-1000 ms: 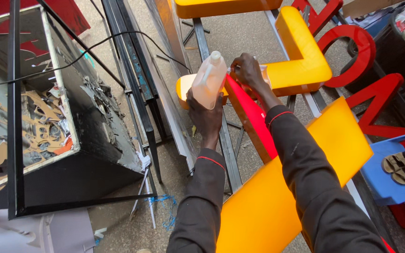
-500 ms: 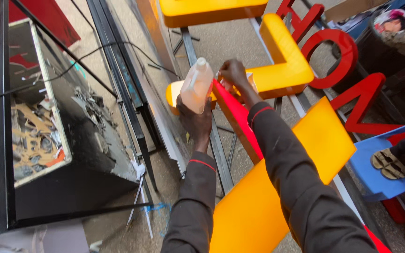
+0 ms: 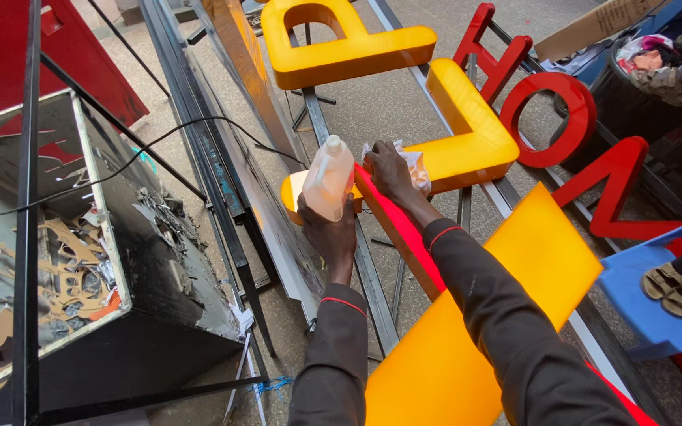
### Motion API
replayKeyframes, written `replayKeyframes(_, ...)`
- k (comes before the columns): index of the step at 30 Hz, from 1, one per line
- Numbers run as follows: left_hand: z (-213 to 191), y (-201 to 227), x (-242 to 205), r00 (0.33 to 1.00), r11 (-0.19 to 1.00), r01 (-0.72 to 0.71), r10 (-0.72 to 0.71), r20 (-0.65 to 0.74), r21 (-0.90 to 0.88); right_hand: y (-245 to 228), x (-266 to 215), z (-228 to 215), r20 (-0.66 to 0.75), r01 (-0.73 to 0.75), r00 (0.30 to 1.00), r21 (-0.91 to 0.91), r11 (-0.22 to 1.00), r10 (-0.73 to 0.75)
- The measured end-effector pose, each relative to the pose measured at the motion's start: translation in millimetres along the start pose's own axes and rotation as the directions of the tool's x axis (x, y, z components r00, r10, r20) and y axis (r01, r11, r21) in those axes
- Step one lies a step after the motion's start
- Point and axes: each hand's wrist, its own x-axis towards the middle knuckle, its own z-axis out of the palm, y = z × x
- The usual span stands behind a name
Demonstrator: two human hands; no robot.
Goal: The person pours liquid from a plastic bottle onto a cloth and wipes the surfaces of large red and yellow letters. The person moves between different letters, repeatedly applying liquid and wiping the surfaces.
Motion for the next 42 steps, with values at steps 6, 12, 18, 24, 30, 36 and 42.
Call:
replayKeyframes(6,1,-3,-4,1.0,1.0,0.013,-0.013,0.009,0.006,5,16,-6,0.053,-0.081,0.996,0.142,0.987,0.074)
replayKeyframes(12,1,0,-2,0.999,1.0,-0.025,0.025,-0.023,-0.011,-2,32,-19,0.081,-0.236,0.972,0.34,0.91,0.222)
replayKeyframes(18,3,-2,-3,0.997,0.997,-0.064,0.066,-0.047,0.033,12,36,-23,0.22,-0.333,0.937,0.322,0.886,0.272)
replayKeyframes(24,6,-8,-6,0.999,0.999,-0.033,0.032,-0.027,-0.017,10,46,-22,0.286,-0.4,0.899,0.231,0.887,0.331)
replayKeyframes(30,6,0,-1,0.998,0.999,-0.037,0.037,-0.044,0.009,-4,40,-17,0.149,-0.429,0.903,0.272,0.861,0.403)
replayKeyframes(36,4,-3,-5,0.999,1.0,-0.028,0.028,-0.023,-0.003,8,5,-14,-0.02,-0.113,0.991,0.395,0.912,0.132)
replayKeyframes(42,3,1,-7,0.999,0.999,-0.023,0.023,-0.025,0.023,7,22,-17,0.053,-0.142,0.99,0.355,0.924,0.131)
